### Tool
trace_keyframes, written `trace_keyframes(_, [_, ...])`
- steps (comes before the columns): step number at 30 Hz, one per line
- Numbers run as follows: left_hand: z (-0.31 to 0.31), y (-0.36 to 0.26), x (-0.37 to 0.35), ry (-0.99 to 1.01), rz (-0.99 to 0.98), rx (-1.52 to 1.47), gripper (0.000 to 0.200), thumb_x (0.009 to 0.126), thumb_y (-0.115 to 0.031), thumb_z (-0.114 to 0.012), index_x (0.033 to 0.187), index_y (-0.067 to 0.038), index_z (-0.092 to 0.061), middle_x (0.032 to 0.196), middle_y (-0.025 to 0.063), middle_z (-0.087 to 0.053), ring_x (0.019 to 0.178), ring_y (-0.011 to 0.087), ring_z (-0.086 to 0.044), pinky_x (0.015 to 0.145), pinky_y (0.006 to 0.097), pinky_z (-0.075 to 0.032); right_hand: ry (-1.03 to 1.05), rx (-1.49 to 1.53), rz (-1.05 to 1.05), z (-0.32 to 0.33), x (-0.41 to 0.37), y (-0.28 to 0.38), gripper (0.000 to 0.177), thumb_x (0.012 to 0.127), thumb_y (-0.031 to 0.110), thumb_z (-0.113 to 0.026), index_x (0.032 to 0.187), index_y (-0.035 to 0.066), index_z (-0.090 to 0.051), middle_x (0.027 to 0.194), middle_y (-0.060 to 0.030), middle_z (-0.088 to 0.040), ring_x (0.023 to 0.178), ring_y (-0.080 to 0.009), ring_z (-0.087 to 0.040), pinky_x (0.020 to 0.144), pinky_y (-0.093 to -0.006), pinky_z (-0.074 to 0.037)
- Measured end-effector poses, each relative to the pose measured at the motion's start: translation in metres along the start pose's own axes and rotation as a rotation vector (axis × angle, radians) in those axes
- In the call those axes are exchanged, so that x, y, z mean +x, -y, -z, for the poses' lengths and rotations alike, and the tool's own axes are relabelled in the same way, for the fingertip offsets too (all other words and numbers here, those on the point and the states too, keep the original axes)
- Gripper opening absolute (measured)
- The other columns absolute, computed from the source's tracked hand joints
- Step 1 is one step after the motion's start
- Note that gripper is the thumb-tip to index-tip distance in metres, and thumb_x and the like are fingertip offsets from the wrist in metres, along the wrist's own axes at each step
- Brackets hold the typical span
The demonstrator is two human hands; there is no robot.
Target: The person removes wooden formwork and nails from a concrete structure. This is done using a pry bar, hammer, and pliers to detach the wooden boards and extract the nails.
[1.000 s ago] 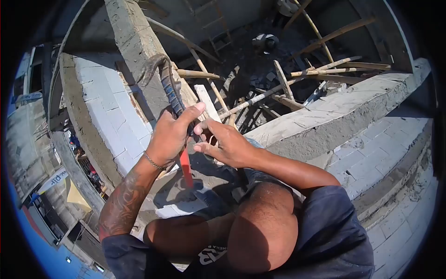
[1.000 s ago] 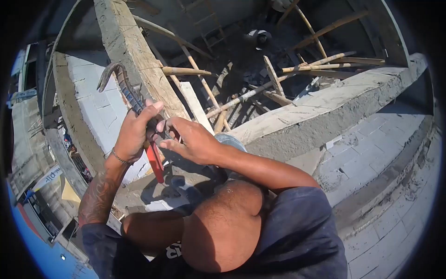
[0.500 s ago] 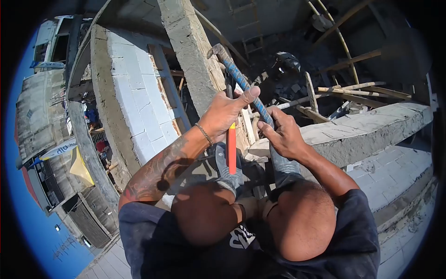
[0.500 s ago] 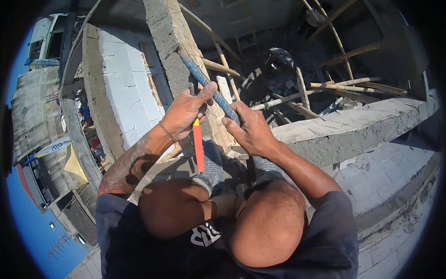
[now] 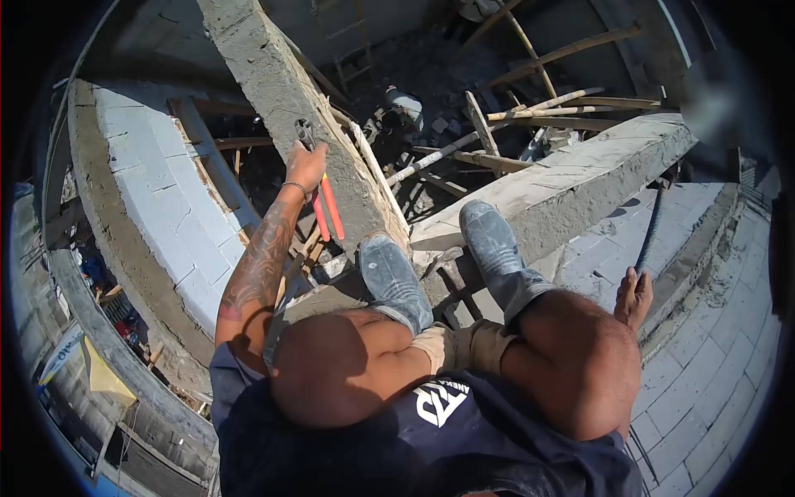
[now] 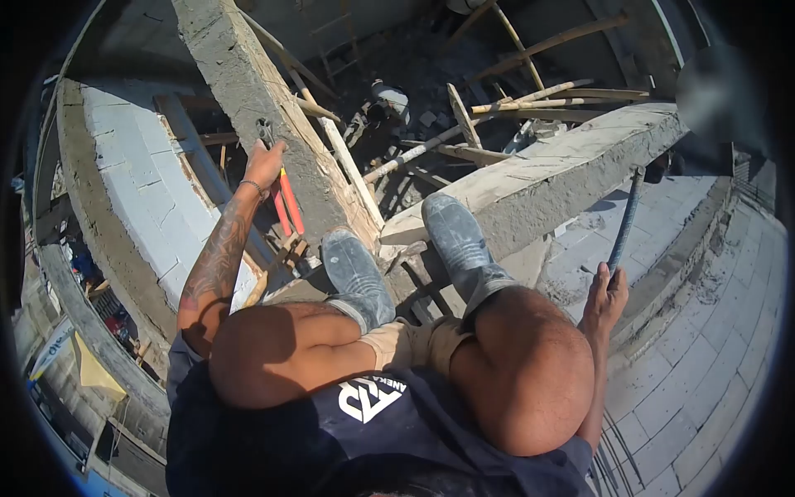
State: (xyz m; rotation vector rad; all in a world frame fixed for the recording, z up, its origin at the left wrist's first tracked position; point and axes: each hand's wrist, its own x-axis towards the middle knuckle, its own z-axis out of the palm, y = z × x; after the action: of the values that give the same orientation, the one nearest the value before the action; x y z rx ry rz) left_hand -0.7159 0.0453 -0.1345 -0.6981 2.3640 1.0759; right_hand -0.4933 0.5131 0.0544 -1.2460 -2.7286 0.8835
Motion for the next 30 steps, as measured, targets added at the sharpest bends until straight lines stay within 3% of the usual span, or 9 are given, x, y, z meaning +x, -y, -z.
trace_keyframes(5, [0.002,0.019,0.006,0.112,-0.169,0.057,0.046,0.072,-0.029,-0.058,0.095,0.009,-0.049,0.095,0.0292,-0.056,0.093,0.0393,-0.054,0.083,0.0387,-0.041,0.045,-0.226,-0.129,0.021,-0.101,0.023,0.019,0.089,0.024,-0.05,0.093,0.005,-0.05,0.059,0.0055,-0.039,0.049,-0.0041,-0.034,0.044,-0.0204,-0.031])
trace_keyframes(9, [0.009,0.0,0.001,0.021,-0.137,0.243,0.046,0.073,-0.03,-0.058,0.096,0.009,-0.049,0.095,0.0294,-0.056,0.093,0.0407,-0.054,0.083,0.0404,-0.042,-0.02,-0.18,0.097,0.037,0.018,0.071,0.026,0.09,0.023,-0.048,0.107,0.004,-0.052,0.06,0.006,-0.039,0.048,-0.0041,-0.035,0.043,-0.0195,-0.033])
trace_keyframes(11, [0.004,0.003,0.009,-0.193,-0.097,0.293,0.047,0.073,-0.03,-0.058,0.097,0.009,-0.049,0.095,0.0294,-0.056,0.094,0.0404,-0.055,0.083,0.0419,-0.043,0.128,0.086,0.236,0.026,0.06,0.076,0.028,0.091,0.023,-0.047,0.112,0.006,-0.05,0.056,0.0089,-0.029,0.045,-0.0004,-0.026,0.039,-0.0176,-0.021])
trace_keyframes(15, [-0.011,0.013,0.025,-0.358,-0.034,0.219,0.046,0.073,-0.028,-0.058,0.096,0.011,-0.049,0.101,0.028,-0.052,0.089,0.0421,-0.055,0.082,0.0442,-0.043,0.405,0.229,0.384,-0.061,0.114,0.121,0.017,0.09,0.02,-0.046,0.088,0.003,-0.042,0.06,0.0015,-0.04,0.048,-0.0044,-0.037,0.043,-0.0192,-0.031])
trace_keyframes(16, [-0.016,0.012,0.022,-0.408,-0.057,0.257,0.045,0.073,-0.025,-0.058,0.098,0.011,-0.047,0.101,0.0255,-0.049,0.085,0.0413,-0.056,0.078,0.0446,-0.045,0.443,0.274,0.295,-0.093,0.117,0.136,0.014,0.089,0.016,-0.045,0.084,0.004,-0.04,0.061,-0.0004,-0.042,0.048,-0.006,-0.04,0.042,-0.0202,-0.032])
trace_keyframes(20, [-0.022,-0.002,0.005,-0.572,-0.066,0.294,0.046,0.073,-0.023,-0.06,0.102,0.008,-0.041,0.095,0.0216,-0.047,0.083,0.0372,-0.057,0.071,0.041,-0.049,0.551,0.57,0.177,-0.215,0.125,0.134,0.014,0.086,0.017,-0.048,0.083,0.006,-0.04,0.061,0.0014,-0.04,0.045,-0.0044,-0.036,0.038,-0.0197,-0.028])
trace_keyframes(23, [-0.019,0.014,0.011,-0.662,-0.088,0.372,0.052,0.072,-0.032,-0.065,0.106,0.003,-0.048,0.097,0.0204,-0.049,0.091,0.0352,-0.054,0.077,0.0419,-0.044,0.504,0.682,0.074,-0.28,0.109,0.119,0.013,0.086,0.018,-0.049,0.087,0.007,-0.042,0.059,0.0026,-0.04,0.044,-0.0034,-0.037,0.037,-0.0192,-0.028])
trace_keyframes(27, [-0.023,0.017,0.009,-0.699,-0.135,0.283,0.049,0.07,-0.03,-0.066,0.104,0.002,-0.05,0.094,0.0179,-0.049,0.088,0.0342,-0.053,0.075,0.042,-0.044,0.509,0.632,-0.004,-0.305,0.072,0.112,0.023,0.088,0.025,-0.049,0.097,0.004,-0.045,0.054,0.003,-0.038,0.04,-0.0039,-0.037,0.034,-0.0212,-0.03])
trace_keyframes(30, [-0.021,0.016,0.01,-0.651,-0.128,0.269,0.052,0.069,-0.032,-0.067,0.105,0.002,-0.05,0.094,0.0178,-0.048,0.086,0.0341,-0.054,0.073,0.0416,-0.045,0.609,0.724,-0.088,-0.317,0.072,0.103,0.02,0.089,0.027,-0.047,0.082,0.008,-0.042,0.054,0.0029,-0.037,0.038,-0.0056,-0.035,0.034,-0.0208,-0.029])
